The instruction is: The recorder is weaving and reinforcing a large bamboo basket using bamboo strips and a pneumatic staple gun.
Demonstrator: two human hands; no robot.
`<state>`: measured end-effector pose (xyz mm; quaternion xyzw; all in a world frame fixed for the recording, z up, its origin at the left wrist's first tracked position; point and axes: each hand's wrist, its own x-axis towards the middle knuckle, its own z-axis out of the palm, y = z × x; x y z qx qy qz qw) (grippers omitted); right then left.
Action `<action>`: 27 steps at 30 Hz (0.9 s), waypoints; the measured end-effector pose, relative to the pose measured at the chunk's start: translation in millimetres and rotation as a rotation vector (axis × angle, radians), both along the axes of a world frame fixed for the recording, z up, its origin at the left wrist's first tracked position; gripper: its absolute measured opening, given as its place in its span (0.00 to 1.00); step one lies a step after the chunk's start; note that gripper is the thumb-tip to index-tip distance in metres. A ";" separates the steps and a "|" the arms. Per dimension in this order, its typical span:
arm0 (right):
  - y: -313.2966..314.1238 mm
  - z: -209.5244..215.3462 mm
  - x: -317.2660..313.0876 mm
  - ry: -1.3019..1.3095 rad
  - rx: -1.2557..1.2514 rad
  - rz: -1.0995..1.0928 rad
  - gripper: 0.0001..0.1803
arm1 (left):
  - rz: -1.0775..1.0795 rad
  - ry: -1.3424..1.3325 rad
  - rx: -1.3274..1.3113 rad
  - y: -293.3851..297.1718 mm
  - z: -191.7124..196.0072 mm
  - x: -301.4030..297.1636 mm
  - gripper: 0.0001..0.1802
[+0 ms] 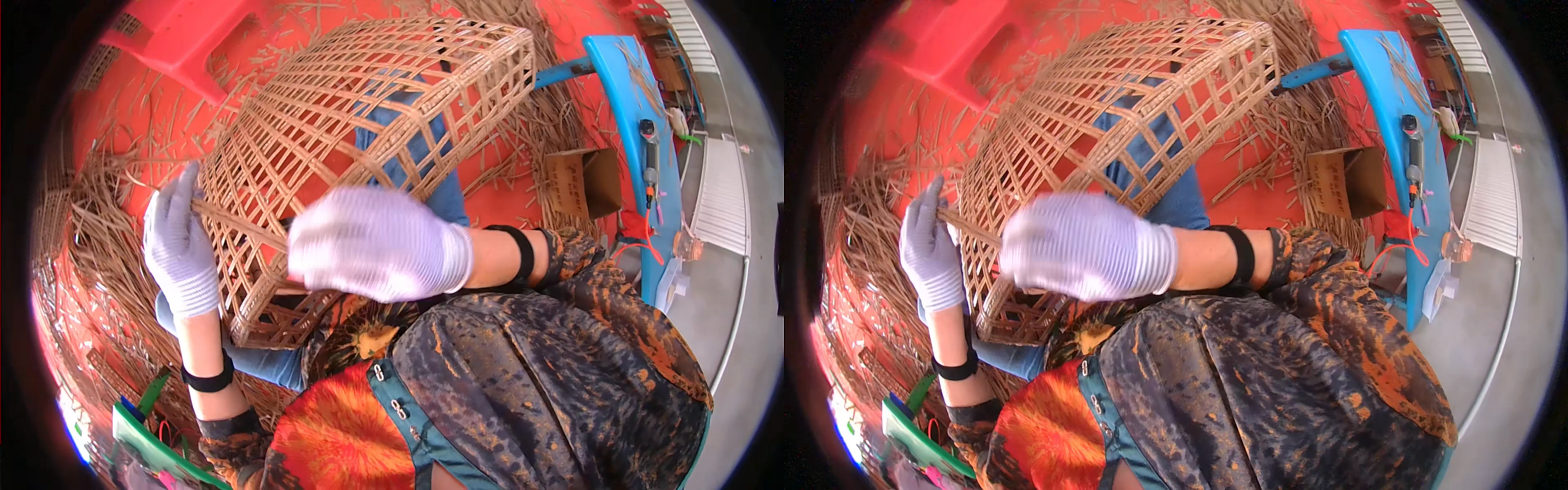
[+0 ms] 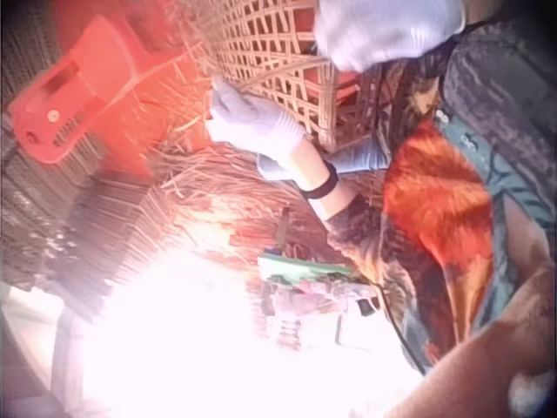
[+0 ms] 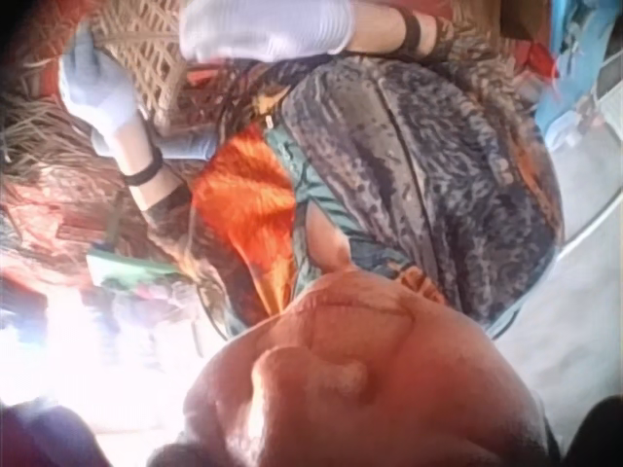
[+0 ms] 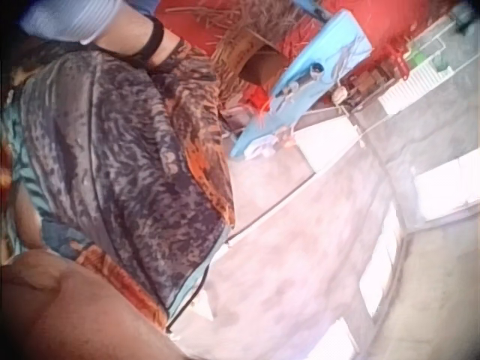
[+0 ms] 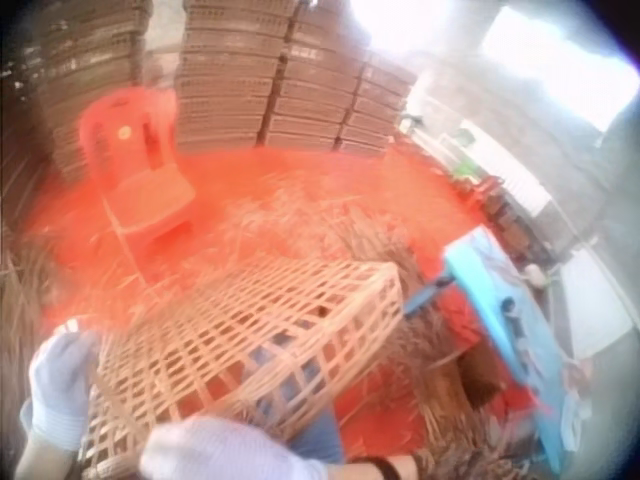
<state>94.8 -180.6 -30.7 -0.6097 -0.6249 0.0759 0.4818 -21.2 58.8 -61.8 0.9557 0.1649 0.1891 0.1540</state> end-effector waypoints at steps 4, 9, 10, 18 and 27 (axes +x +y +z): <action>-3.7 13.0 18.7 0.361 -0.250 -0.245 0.14 | -0.049 -0.089 0.090 6.7 14.5 7.2 0.26; 5.6 6.4 35.1 0.655 -0.565 0.031 0.16 | -0.100 -0.177 0.202 14.7 26.0 28.2 0.21; 15.8 16.8 37.6 0.610 -0.703 0.079 0.16 | -0.121 -0.200 0.249 18.5 30.4 27.6 0.18; 14.2 51.8 68.0 1.002 -0.909 0.101 0.16 | -0.162 -0.596 0.292 3.1 37.8 70.4 0.16; 38.6 64.2 52.9 0.873 -1.035 0.186 0.14 | -0.032 -0.815 -0.281 86.8 -49.2 84.8 0.14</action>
